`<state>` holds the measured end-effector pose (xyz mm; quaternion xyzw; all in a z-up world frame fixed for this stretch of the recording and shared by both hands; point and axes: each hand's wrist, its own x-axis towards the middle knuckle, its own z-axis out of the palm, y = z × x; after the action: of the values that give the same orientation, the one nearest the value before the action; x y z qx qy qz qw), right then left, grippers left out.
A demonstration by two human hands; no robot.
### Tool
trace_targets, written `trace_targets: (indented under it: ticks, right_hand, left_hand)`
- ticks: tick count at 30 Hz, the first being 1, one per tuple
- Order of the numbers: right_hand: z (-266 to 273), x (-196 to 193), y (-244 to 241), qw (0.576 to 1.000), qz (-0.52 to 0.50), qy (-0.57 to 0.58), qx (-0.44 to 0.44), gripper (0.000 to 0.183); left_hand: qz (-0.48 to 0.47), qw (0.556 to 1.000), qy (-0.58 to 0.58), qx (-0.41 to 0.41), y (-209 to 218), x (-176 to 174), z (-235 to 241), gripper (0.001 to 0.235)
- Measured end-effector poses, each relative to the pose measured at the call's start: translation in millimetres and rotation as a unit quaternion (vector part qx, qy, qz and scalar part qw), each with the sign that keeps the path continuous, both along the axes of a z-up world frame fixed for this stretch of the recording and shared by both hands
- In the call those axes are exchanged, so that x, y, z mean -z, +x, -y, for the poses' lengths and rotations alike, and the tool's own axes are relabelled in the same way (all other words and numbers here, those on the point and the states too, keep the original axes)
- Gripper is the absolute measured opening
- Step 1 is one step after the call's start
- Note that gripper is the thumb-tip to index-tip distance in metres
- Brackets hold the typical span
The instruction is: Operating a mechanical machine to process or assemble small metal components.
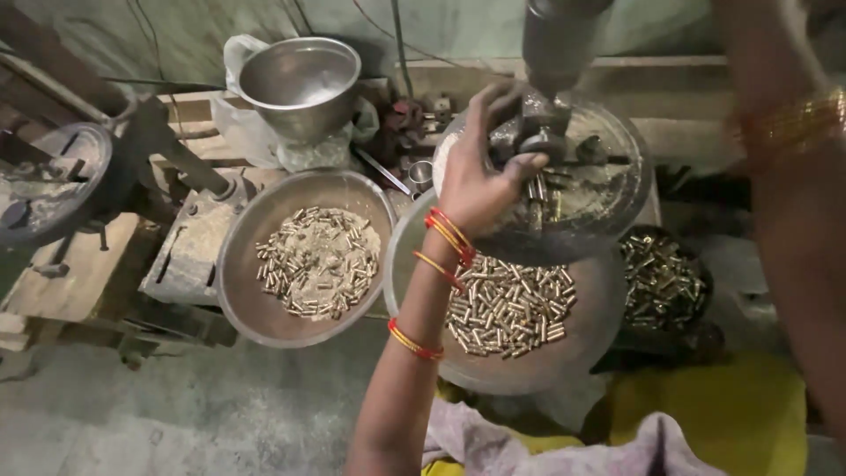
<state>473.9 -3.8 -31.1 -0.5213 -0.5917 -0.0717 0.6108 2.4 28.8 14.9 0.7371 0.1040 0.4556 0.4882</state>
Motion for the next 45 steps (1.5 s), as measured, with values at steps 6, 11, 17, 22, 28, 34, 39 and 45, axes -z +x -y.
trace_targets:
  ticks: [6, 11, 17, 22, 28, 34, 39, 45]
  right_hand:
    - [68.9, -42.9, -180.7, 0.999, 0.015, -0.038, 0.019, 0.006]
    - [97.9, 130.1, -136.1, 0.947, 0.059, -0.286, 0.133, 0.013]
    - [103.3, 345.5, -63.4, 0.860, 0.109, -0.440, 0.234, 0.020]
    - [80.1, 404.7, -45.1, 0.854, 0.237, -0.387, 0.256, 0.019]
    - [82.8, 399.8, -40.6, 0.829, 0.257, -0.427, 0.255, 0.020]
    - [97.5, 363.6, -58.3, 0.852, 0.275, -0.390, 0.213, 0.021]
    - [67.9, 366.4, -54.2, 0.803, 0.280, -0.465, 0.246, 0.016]
    - [77.9, 358.5, -62.1, 0.874, 0.181, -0.380, 0.241, 0.019]
  left_hand:
    - [-0.041, 0.929, 0.209, -0.301, 2.4, -11.6, 39.2, 0.063]
    - [-0.060, 0.950, 0.191, -0.238, 8.5, -24.2, 40.8, 0.037]
    - [-0.090, 0.951, 0.177, -0.235, 7.7, -36.3, 40.2, 0.036]
    - [-0.102, 0.953, 0.169, -0.232, 6.0, -40.7, 40.6, 0.040]
    - [-0.097, 0.953, 0.157, -0.241, 4.3, -36.6, 41.4, 0.038]
    - [-0.115, 0.949, 0.177, -0.232, -11.5, -27.3, 31.8, 0.030]
    - [-0.222, 0.964, 0.056, -0.133, -37.8, -21.1, 34.1, 0.039]
    - [-0.205, 0.973, 0.032, -0.103, -45.1, -7.2, 31.8, 0.039]
